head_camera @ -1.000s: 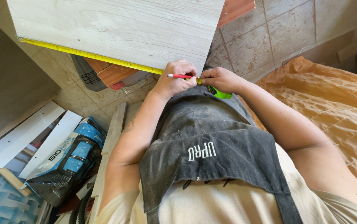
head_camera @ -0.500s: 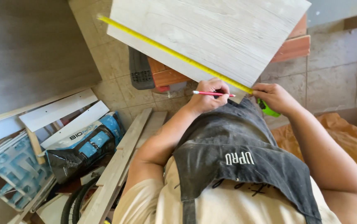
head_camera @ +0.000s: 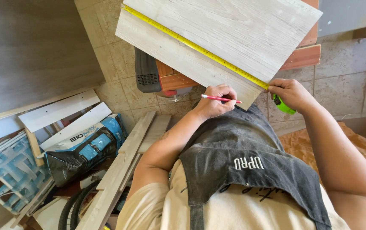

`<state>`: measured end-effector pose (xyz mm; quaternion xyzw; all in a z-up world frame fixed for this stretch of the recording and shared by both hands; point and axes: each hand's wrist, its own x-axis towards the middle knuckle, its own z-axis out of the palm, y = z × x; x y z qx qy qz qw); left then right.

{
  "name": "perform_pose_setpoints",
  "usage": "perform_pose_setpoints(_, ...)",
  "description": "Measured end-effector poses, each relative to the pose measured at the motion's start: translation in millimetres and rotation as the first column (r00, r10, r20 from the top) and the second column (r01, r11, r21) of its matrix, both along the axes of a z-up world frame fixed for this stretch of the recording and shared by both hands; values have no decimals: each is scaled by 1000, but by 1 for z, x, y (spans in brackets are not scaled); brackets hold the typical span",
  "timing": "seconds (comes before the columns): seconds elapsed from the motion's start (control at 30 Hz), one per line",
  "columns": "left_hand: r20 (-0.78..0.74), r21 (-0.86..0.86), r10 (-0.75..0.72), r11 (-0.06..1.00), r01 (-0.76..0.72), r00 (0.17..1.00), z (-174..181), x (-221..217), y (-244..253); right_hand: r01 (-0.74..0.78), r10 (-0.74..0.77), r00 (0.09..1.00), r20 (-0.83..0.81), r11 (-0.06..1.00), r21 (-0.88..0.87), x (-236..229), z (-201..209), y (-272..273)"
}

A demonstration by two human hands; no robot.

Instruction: The person positions a rectangular wood panel on a table saw, then uses a tape measure and pencil to measure and mark the panel's dimensions. The person handles the wood panel, tape measure, and pencil throughout the task.

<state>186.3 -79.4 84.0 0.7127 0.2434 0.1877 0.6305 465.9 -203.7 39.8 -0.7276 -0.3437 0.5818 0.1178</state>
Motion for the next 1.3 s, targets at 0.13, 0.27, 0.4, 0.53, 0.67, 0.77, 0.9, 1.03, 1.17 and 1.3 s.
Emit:
perform_pose_setpoints(0.13, -7, -9, -5, 1000, 5, 1000, 0, 1, 2, 2, -2, 1000, 14, 999, -38, -4, 16, 11)
perform_pose_setpoints(0.27, -67, -25, 68, 997, -70, 995, -20, 4, 3, 96, -76, 989, -129, 983, 156, 5, -13, -4)
perform_pose_setpoints(0.4, -90, -88, 45, 995, -53, 995, -17, 15, 18, 140, -119, 984, -134, 976, 164, 4, -15, -5)
perform_pose_setpoints(0.53, -90, -94, 41, 994, -49, 995, -22, 32, 28, 160, -138, 978, -158, 978, 137, 3, -19, -5)
perform_pose_setpoints(0.67, -74, -61, 3, 998, -8, 997, -27, 48, 33, 184, -163, 968, -191, 978, 100, 3, -20, -3)
perform_pose_setpoints(0.77, -77, -46, 32, 998, -35, 996, -39, 52, 37, 184, -159, 967, -201, 976, 112, 4, -18, -3)
perform_pose_setpoints(0.9, -47, 92, 111, 990, -106, 993, -43, 51, 47, 169, -137, 970, -201, 974, 149, 6, -19, -11)
perform_pose_setpoints(1.03, -17, 652, 580, 624, -431, 814, -64, 3, 106, 29, 1, 988, -152, 980, 196, 7, -25, -5)
perform_pose_setpoints(1.17, -130, 827, 818, 401, -393, 560, -117, -80, 172, 46, -48, 998, -48, 998, -37, 1, 5, 5)
perform_pose_setpoints(1.3, -353, 779, 774, 554, -293, 526, -115, -117, 219, 53, -56, 997, -43, 996, -66, 0, 5, 8)
